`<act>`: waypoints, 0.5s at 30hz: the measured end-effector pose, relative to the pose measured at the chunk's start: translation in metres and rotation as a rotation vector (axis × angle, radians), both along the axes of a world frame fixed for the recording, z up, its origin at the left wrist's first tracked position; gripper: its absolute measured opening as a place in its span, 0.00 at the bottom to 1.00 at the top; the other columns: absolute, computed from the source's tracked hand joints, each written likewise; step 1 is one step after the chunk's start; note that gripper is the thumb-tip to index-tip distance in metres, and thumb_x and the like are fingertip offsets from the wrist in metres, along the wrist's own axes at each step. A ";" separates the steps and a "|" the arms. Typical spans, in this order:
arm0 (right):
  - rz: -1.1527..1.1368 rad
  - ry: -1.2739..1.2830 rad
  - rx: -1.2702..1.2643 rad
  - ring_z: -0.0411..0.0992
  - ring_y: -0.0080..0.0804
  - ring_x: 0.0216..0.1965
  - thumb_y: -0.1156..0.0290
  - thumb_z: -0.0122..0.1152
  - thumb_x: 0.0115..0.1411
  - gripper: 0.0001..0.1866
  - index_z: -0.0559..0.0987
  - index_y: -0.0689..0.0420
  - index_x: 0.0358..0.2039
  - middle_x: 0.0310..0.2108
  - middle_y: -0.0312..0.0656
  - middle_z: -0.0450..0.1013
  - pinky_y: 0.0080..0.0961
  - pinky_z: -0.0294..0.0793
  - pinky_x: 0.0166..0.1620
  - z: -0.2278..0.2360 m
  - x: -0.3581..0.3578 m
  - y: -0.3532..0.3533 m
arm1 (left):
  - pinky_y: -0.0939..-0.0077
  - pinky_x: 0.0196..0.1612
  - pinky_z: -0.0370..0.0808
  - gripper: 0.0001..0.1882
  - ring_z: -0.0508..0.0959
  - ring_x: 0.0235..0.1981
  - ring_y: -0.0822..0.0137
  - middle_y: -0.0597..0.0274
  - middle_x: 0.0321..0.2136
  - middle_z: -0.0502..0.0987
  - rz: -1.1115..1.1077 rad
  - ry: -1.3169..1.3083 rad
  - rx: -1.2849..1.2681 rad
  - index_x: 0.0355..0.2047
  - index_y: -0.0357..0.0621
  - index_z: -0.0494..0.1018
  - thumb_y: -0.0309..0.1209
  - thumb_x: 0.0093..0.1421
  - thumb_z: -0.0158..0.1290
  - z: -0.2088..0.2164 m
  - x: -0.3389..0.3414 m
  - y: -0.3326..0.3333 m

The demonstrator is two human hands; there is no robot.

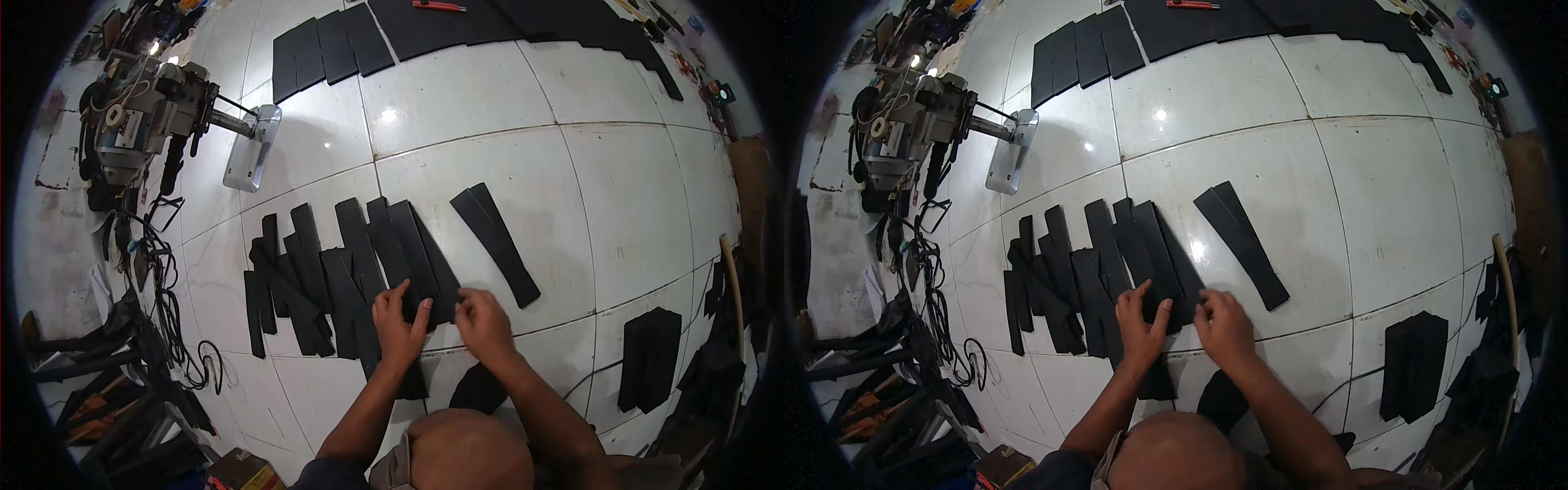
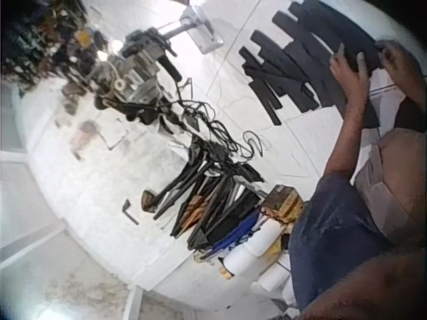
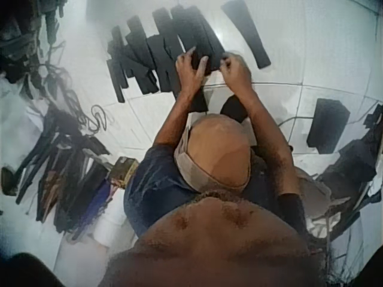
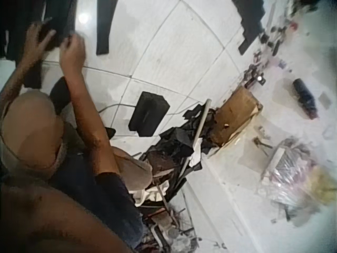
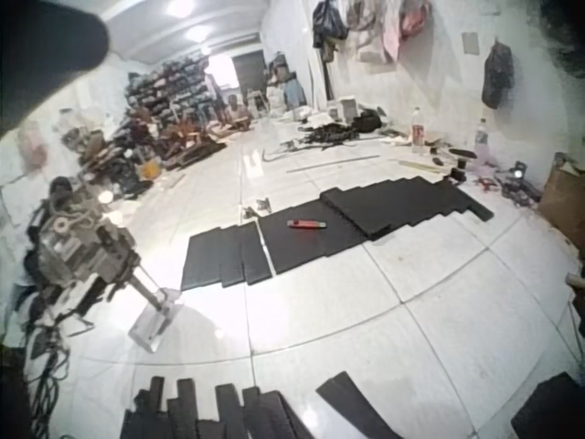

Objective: Organizing and stacking pre-cut black textile strips on the floor.

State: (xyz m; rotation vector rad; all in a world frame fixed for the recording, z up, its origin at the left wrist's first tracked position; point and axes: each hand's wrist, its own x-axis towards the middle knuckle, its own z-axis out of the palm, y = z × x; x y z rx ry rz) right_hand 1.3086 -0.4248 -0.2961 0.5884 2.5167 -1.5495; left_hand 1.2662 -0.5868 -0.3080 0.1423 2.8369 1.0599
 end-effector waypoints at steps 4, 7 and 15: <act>0.008 0.039 0.202 0.70 0.54 0.47 0.68 0.59 0.58 0.20 0.72 0.63 0.49 0.45 0.55 0.71 0.41 0.70 0.51 -0.020 -0.010 0.007 | 0.61 0.53 0.64 0.25 0.67 0.47 0.52 0.49 0.43 0.68 0.024 0.014 0.014 0.53 0.41 0.71 0.38 0.58 0.59 -0.004 -0.006 0.011; 0.052 -0.097 0.105 0.69 0.56 0.49 0.68 0.59 0.57 0.23 0.71 0.65 0.51 0.47 0.58 0.70 0.43 0.69 0.53 -0.016 -0.018 -0.002 | 0.60 0.53 0.63 0.23 0.66 0.47 0.52 0.49 0.42 0.68 -0.012 0.053 -0.071 0.51 0.41 0.73 0.37 0.57 0.60 -0.016 -0.002 0.012; 0.030 -0.182 -0.031 0.67 0.57 0.51 0.69 0.61 0.55 0.23 0.70 0.66 0.49 0.47 0.60 0.69 0.44 0.67 0.55 -0.029 -0.027 -0.006 | 0.60 0.53 0.63 0.23 0.65 0.47 0.53 0.51 0.41 0.67 -0.041 0.094 -0.089 0.51 0.41 0.74 0.36 0.56 0.61 -0.026 0.003 0.012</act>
